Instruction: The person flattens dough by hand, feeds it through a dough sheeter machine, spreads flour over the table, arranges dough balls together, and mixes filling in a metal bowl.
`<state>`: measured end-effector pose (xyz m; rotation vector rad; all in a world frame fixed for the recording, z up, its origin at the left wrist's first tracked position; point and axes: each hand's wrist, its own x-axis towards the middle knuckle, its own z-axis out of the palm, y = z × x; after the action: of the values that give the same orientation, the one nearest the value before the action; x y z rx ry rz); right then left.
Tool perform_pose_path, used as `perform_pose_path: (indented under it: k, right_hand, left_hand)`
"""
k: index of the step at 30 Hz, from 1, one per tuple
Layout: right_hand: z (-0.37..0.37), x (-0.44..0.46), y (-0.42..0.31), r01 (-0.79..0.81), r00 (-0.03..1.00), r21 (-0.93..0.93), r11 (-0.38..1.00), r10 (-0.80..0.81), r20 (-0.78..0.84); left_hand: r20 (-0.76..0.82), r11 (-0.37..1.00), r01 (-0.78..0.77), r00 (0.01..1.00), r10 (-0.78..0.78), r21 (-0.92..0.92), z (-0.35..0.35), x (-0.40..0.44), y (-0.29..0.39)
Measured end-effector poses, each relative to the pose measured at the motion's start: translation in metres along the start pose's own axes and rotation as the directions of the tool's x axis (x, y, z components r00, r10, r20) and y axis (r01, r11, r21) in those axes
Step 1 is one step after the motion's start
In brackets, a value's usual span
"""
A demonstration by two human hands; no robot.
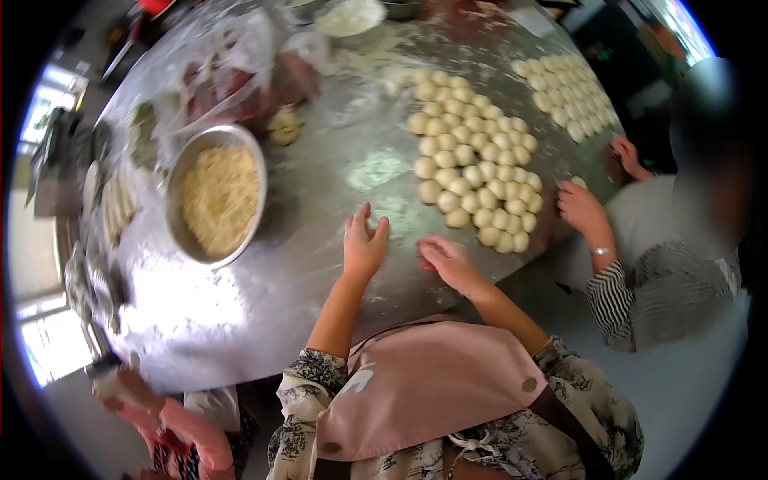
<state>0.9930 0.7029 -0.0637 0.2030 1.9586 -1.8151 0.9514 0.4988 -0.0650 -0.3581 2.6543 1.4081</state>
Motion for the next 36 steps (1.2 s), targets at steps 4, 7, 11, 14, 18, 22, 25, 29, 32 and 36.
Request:
perform_pose_path:
  k: [4,7,11,14,18,22,25,29,32,36]
  right_hand:
    - [0.023,0.022,0.027,0.111,0.984,-0.101,0.989,-0.123,-0.125]
    - [0.03,0.024,0.019,0.076,0.985,-0.069,0.995,-0.085,-0.151]
    - [0.04,0.029,0.005,0.037,0.98,-0.124,0.992,-0.06,-0.187]
    - [0.048,0.035,0.004,-0.011,0.979,-0.149,0.989,-0.02,-0.204]
    - [0.074,0.041,-0.017,0.024,0.988,-0.128,0.992,-0.043,-0.151]
    - [0.131,0.039,-0.081,0.409,0.897,-0.38,0.829,-0.441,0.004]
    - [0.188,0.034,-0.146,0.641,0.759,-0.373,0.671,-0.626,0.179]
    - [0.239,0.061,-0.157,0.818,0.571,-0.365,0.445,-0.704,0.423]
    - [0.265,0.057,-0.152,0.802,0.579,-0.509,0.311,-0.613,0.537]
    - [0.299,0.057,-0.115,0.83,0.5,-0.556,0.04,-0.496,0.71]
  left_hand:
    - [-0.235,0.749,0.083,0.922,-0.308,-0.658,-0.061,-0.022,-0.05]
    - [-0.349,0.458,-0.053,0.726,-0.592,-0.887,-0.132,-0.023,-0.06]
    - [-0.165,0.108,-0.125,0.752,-0.639,-0.986,-0.203,-0.009,-0.085]
    - [-0.114,0.129,-0.047,0.808,-0.578,-0.991,-0.215,0.009,-0.101]
    - [-0.071,0.173,0.052,0.771,-0.633,-0.984,-0.221,-0.002,-0.099]
    - [-0.003,0.271,0.248,0.733,-0.68,-0.93,-0.223,-0.061,-0.088]
    - [0.047,0.302,0.31,0.765,-0.643,-0.901,-0.217,-0.106,-0.109]
    - [-0.159,0.52,0.357,0.688,-0.709,-0.776,-0.232,-0.146,-0.116]
    - [-0.425,0.719,0.109,0.742,-0.518,-0.686,-0.232,-0.152,-0.145]
    - [-0.526,0.862,0.242,0.709,-0.47,-0.445,-0.24,-0.141,-0.122]
